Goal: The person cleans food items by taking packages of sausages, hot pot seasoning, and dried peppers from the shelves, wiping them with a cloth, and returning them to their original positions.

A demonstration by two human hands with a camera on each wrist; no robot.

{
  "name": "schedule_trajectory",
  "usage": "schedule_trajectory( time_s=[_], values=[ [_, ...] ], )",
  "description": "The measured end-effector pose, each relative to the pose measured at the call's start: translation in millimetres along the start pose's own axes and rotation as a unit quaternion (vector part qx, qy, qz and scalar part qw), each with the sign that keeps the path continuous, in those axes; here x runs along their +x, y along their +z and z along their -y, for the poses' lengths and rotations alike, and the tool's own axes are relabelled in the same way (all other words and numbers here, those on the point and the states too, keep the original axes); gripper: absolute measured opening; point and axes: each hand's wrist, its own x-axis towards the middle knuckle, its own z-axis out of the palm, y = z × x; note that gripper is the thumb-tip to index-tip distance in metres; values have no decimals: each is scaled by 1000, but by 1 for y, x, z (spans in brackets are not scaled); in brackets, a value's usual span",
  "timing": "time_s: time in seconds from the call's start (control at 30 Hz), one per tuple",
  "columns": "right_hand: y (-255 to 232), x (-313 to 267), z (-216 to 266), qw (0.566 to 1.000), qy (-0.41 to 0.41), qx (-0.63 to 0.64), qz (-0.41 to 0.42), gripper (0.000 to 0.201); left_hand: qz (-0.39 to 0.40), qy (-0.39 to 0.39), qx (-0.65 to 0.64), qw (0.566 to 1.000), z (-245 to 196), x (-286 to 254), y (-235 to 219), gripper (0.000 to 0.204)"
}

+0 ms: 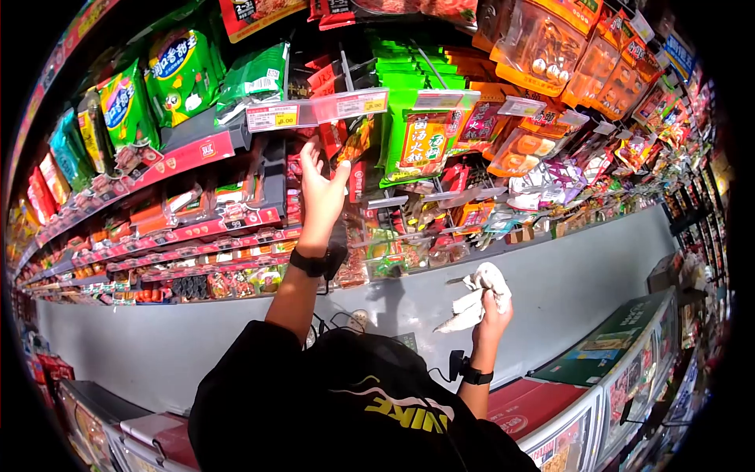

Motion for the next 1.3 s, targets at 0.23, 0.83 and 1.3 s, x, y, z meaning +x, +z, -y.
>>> schedule_trajectory(
  time_s=[0.23,0.83,1.3],
  values=[
    [47,-23,-1,996,-24,-83,14,29,3,-17,42,999,36,18,-1,60],
    [103,6,-15,996,11,-17,85,31,154,-69,-32,985,-12,8,-41,36],
    [108,4,-12,991,-17,35,131,39,172,-216,-145,950,-58,-14,-54,36]
  ],
)
